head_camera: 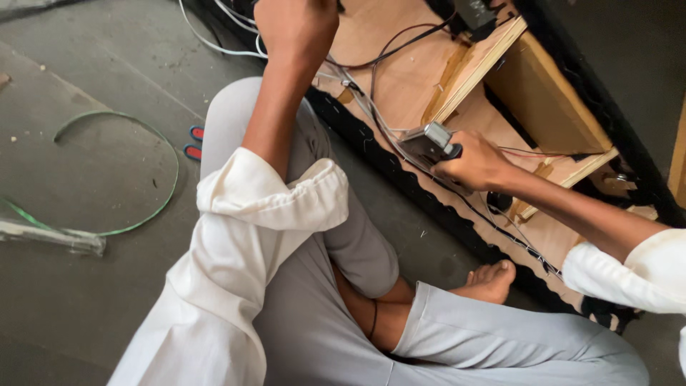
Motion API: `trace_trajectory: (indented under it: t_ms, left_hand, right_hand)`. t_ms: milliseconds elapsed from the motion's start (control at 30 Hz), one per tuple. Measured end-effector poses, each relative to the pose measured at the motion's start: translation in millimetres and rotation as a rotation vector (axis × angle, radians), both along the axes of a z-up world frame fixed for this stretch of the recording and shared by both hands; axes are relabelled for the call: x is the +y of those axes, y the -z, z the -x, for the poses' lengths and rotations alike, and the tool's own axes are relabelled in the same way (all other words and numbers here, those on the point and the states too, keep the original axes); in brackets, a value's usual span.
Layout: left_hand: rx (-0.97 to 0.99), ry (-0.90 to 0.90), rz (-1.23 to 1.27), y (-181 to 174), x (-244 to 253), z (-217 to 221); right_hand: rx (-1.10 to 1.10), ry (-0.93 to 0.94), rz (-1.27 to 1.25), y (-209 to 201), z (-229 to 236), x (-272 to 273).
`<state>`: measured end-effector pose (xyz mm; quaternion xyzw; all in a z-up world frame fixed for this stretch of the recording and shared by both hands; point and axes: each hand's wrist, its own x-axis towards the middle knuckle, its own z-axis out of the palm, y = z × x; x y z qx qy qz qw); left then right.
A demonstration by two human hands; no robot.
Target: The person sits on the floor and twists two wires together by hand. They then use a staple gun to secure wires to the inside of a wooden speaker box, repeatedly firing staples along the wire path.
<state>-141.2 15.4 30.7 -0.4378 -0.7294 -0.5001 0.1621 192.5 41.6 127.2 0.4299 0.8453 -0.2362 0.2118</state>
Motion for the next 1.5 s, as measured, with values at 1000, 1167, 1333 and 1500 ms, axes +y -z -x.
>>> trace_trajectory:
  t_ms: [1000, 1167, 1333, 1500]
  left_hand:
    - [0.143, 0.073, 0.184, 35.0, 72.0, -13.1]
    - [0.087, 0.357, 0.073, 8.4, 33.8, -3.0]
    - [0.096, 0.762, 0.478, -17.3, -29.5, -16.4]
    - [0.297, 0.683, 0.567, -21.7, -35.6, -30.3]
  right_hand:
    - [-0.044, 0.451, 0.027, -65.5, -72.3, -47.4]
    - [0.142, 0.667, 0.204, -50.6, -135.5, -99.6]
    - [0.154, 0.629, 0.233, -51.7, -177.5, -144.9]
    - [0.262, 0.586, 0.183, -65.9, -191.7, -165.7]
